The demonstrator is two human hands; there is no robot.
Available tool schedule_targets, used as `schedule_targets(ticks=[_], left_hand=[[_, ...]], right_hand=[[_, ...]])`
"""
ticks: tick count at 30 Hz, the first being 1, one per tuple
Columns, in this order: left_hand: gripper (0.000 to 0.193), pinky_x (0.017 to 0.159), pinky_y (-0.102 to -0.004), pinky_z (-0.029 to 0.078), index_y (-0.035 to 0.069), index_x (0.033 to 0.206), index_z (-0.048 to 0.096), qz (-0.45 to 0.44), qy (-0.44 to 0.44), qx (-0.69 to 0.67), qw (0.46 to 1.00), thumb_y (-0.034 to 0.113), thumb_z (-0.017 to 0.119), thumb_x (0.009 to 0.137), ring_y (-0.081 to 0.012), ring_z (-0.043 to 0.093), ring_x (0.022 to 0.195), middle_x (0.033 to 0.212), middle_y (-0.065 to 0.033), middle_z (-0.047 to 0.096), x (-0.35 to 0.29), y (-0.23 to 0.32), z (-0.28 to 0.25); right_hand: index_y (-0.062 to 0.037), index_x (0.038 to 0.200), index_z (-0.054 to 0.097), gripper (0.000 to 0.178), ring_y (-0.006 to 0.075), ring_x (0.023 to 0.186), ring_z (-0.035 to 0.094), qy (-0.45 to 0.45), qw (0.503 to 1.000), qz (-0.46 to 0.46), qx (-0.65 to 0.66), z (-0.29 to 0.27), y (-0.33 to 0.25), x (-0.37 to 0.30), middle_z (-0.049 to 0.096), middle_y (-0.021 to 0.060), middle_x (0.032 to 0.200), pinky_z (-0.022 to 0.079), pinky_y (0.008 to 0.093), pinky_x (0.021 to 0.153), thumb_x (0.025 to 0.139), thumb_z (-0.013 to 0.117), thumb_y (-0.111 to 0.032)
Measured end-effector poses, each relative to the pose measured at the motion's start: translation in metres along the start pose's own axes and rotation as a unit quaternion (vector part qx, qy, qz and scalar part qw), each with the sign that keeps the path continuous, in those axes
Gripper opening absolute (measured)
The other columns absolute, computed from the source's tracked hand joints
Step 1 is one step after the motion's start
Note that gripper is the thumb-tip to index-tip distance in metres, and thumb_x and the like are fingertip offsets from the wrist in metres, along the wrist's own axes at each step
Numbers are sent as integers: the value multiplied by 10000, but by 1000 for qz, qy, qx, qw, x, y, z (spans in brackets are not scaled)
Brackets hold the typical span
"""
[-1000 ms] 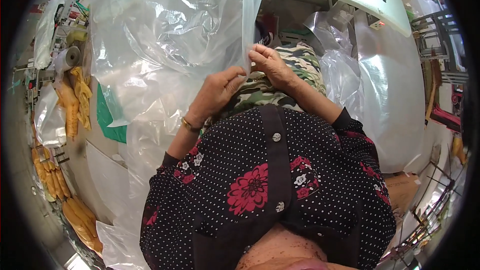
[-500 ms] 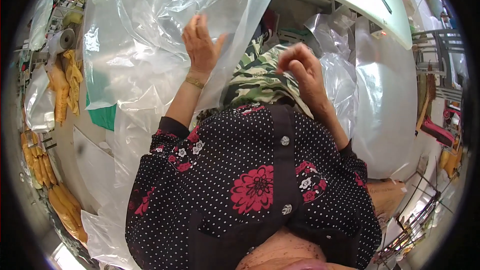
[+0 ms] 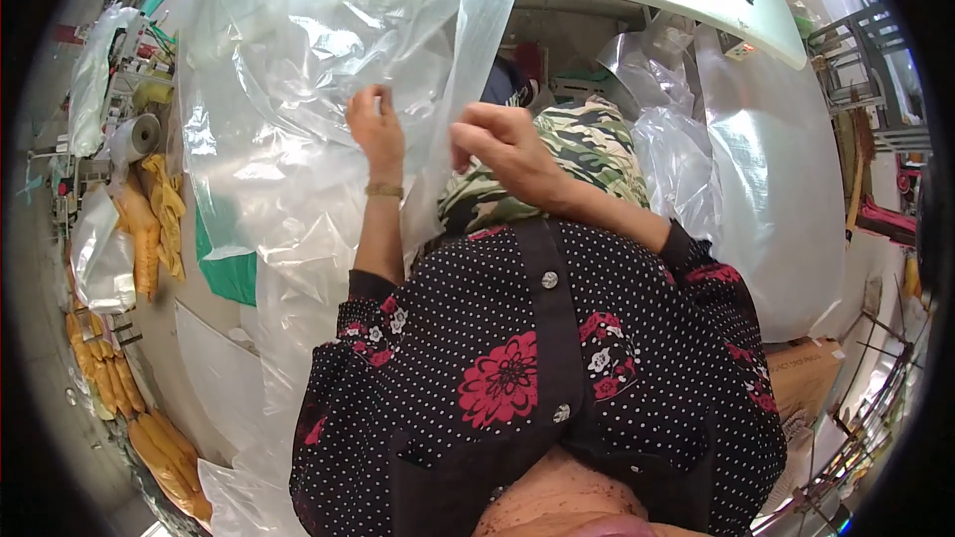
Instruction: The person joins or edges large plastic sheets using a sewing machine.
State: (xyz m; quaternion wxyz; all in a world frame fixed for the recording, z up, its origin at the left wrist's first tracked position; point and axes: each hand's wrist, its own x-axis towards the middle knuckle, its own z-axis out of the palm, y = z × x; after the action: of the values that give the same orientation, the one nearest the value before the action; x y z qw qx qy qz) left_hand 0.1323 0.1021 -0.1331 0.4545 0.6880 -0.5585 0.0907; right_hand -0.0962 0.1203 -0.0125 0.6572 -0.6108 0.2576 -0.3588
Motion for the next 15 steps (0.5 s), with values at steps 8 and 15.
schedule_targets(ticks=[8, 15], left_hand=[[100, 653, -242, 449, 16, 937, 616, -42, -22, -166, 985, 114, 602, 948, -88, 536, 712, 782, 3, 603, 94, -7, -79], [127, 585, -179, 365, 11, 973, 688, -67, -160, -174, 969, 123, 658, 918, -26, 426, 658, 745, 82, 542, 138, -41, -132]], right_hand=[[-92, 1341, 504, 524, 148, 625, 591, -47, 861, -239, -446, -8, -41, 6, 638, 50, 712, 467, 292, 618, 917, 623, -377], [-69, 1282, 536, 498, 238, 489, 559, -198, 811, -155, -527, 23, -46, 51, 578, 76, 570, 413, 363, 500, 930, 581, -418]])
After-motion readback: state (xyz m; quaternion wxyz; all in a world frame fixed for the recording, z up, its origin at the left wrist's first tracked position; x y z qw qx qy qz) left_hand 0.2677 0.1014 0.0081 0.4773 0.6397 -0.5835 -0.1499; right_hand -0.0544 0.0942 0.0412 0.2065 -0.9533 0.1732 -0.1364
